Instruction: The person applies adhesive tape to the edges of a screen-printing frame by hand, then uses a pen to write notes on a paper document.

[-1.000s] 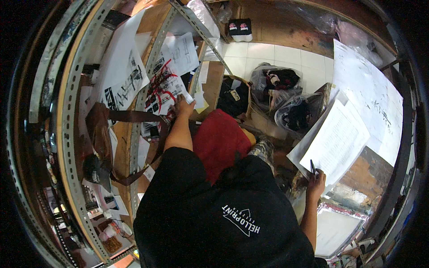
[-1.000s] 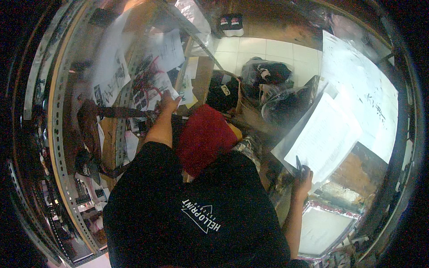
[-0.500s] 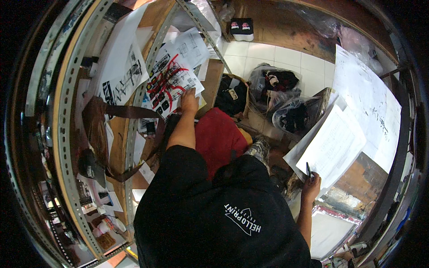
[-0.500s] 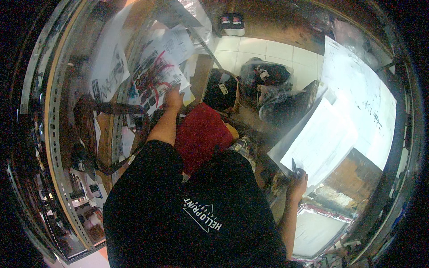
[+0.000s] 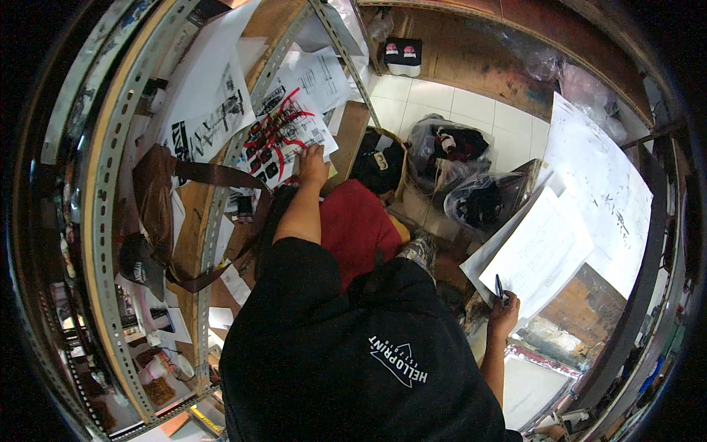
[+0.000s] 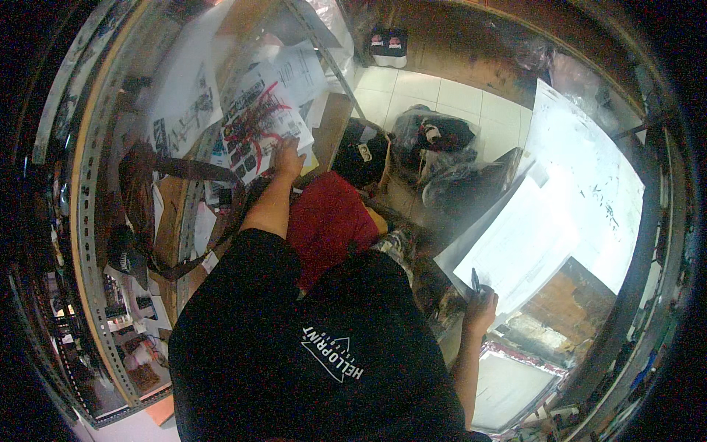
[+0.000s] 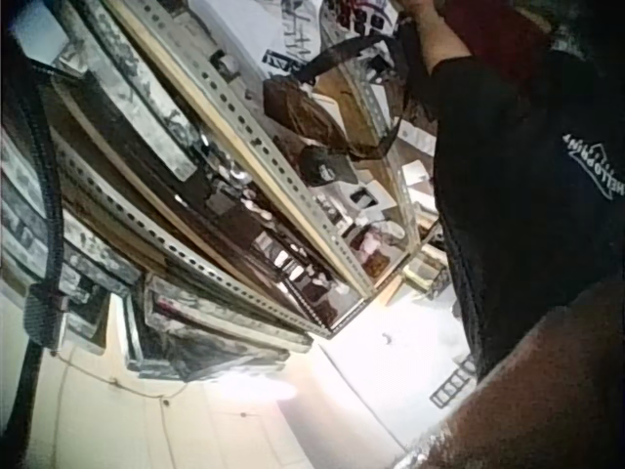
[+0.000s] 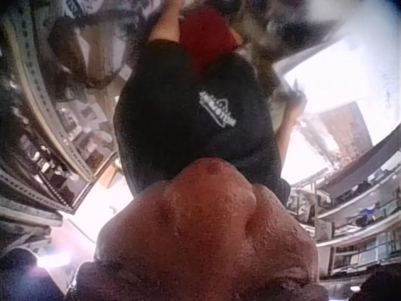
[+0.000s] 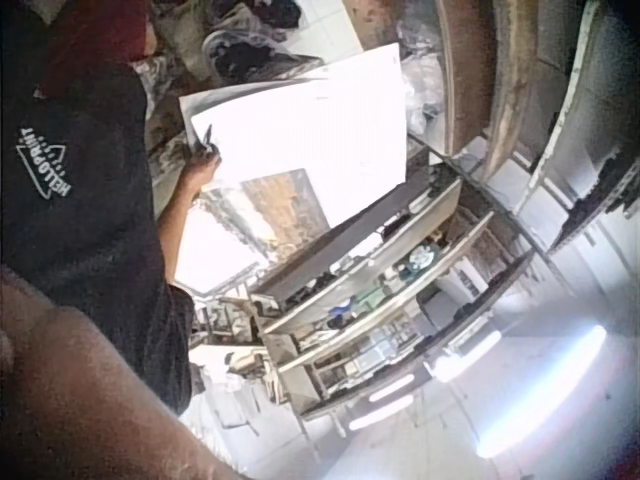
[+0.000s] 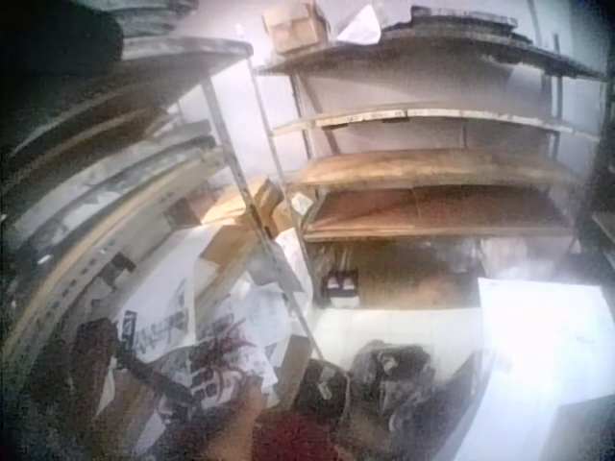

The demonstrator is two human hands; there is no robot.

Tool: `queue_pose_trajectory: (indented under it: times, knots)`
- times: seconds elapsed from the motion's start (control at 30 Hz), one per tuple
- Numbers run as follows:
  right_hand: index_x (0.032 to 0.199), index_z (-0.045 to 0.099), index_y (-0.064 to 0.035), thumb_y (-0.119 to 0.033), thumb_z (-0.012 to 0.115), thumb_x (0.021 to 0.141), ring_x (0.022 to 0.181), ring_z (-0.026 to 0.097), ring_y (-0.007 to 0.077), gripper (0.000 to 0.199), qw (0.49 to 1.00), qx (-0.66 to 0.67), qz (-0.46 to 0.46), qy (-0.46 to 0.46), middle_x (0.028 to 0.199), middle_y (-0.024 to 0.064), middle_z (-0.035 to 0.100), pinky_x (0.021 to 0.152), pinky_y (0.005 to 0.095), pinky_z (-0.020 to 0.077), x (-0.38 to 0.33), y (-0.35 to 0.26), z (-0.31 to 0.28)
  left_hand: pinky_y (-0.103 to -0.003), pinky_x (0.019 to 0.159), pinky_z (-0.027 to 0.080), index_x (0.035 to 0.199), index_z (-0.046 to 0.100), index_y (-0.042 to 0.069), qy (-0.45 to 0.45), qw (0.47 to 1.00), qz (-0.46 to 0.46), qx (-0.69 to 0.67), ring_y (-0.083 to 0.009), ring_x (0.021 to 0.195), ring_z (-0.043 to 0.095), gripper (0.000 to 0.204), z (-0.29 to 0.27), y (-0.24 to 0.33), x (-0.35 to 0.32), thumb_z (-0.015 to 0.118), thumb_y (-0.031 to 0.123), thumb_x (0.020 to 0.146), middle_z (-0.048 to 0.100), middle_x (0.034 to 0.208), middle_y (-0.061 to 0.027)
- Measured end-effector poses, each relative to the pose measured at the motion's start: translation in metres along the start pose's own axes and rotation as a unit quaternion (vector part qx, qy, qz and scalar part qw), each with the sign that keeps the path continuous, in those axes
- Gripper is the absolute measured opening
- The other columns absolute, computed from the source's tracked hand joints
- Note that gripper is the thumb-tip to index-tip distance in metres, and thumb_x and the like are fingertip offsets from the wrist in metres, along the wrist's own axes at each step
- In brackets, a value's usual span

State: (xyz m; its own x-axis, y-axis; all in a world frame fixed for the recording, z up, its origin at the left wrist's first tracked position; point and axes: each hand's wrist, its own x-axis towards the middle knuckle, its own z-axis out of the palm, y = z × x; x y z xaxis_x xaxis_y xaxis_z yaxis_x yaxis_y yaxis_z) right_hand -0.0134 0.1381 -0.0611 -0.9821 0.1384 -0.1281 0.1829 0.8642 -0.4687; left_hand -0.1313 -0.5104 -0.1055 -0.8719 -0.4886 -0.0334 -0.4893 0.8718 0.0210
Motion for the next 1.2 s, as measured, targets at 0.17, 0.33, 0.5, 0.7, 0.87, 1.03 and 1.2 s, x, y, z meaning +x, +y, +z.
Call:
queue_pose_trajectory:
  times: [0.17,0.33,0.5,0.7,0.87,1.03,1.2]
  knots:
    - [0.114,0.063,-0.0081,-0.003,0.068,0.088,0.093,0.066,0.0386,0.027,1.000,0.015,-0.002,0.001,0.101,0.0165,0.063,0.080,0.0468,0.0521,-0.002,0.000,-0.001,-0.043,0.119,0.035,0.140,0.060,0.008,-0.002,1.000,0.007,0.004,-0.0321,0.137,0.045,0.059,0.002,-0.008,0.002,0.080,0.023,0.086,0.054,0.144,-0.0111]
    - [0.114,0.063,-0.0081,-0.003,0.067,0.088,0.093,0.066,0.0387,0.027,1.000,0.012,-0.008,0.007,0.101,0.0169,0.062,0.079,0.0468,0.0520,-0.003,0.000,0.000,-0.044,0.120,0.033,0.139,0.061,0.008,-0.034,0.999,0.012,0.014,-0.0329,0.139,0.042,0.062,-0.001,-0.007,0.001,0.082,0.028,0.084,0.050,0.146,-0.0115]
    - [0.113,0.063,-0.0083,-0.004,0.067,0.088,0.093,0.065,0.0384,0.026,1.000,0.015,-0.012,0.006,0.101,0.0170,0.062,0.078,0.0468,0.0515,-0.004,-0.006,-0.003,-0.044,0.122,0.031,0.140,0.060,0.007,-0.038,0.999,0.004,0.014,-0.0337,0.142,0.037,0.067,-0.002,-0.008,-0.002,0.083,0.032,0.083,0.046,0.148,-0.0110]
    - [0.113,0.063,-0.0095,-0.005,0.066,0.089,0.085,0.062,0.0363,0.025,1.000,0.001,-0.016,0.011,0.097,0.0152,0.060,0.075,0.0467,0.0501,-0.003,0.007,0.004,-0.044,0.121,0.031,0.140,0.059,0.003,-0.064,0.997,0.012,0.029,-0.0350,0.141,0.036,0.073,-0.009,0.001,-0.003,0.085,0.036,0.080,0.044,0.150,-0.0130]
    - [0.112,0.063,-0.0085,-0.006,0.067,0.089,0.086,0.063,0.0359,0.024,1.000,-0.010,-0.015,0.010,0.097,0.0154,0.061,0.076,0.0466,0.0500,-0.002,0.008,0.002,-0.051,0.120,0.031,0.145,0.054,0.006,-0.063,0.997,0.009,0.042,-0.0361,0.143,0.036,0.079,-0.004,0.002,-0.002,0.083,0.042,0.081,0.042,0.152,-0.0134]
    - [0.111,0.063,-0.0064,-0.008,0.067,0.088,0.086,0.063,0.0369,0.024,0.999,-0.002,-0.033,-0.002,0.097,0.0168,0.061,0.076,0.0468,0.0502,-0.001,-0.002,0.006,-0.061,0.120,0.027,0.153,0.044,0.012,-0.020,0.996,-0.081,0.038,-0.0377,0.147,0.035,0.093,0.010,-0.046,-0.013,0.083,0.050,0.079,0.039,0.157,-0.0142]
    - [0.110,0.063,-0.0058,-0.007,0.066,0.087,0.085,0.063,0.0378,0.024,0.999,0.028,-0.033,0.012,0.096,0.0174,0.061,0.075,0.0469,0.0496,-0.006,-0.003,-0.002,-0.063,0.123,0.019,0.165,0.010,0.007,-0.111,0.984,-0.138,-0.015,-0.0470,0.155,0.017,0.126,-0.021,-0.018,-0.001,0.081,0.062,0.076,0.021,0.168,-0.0246]
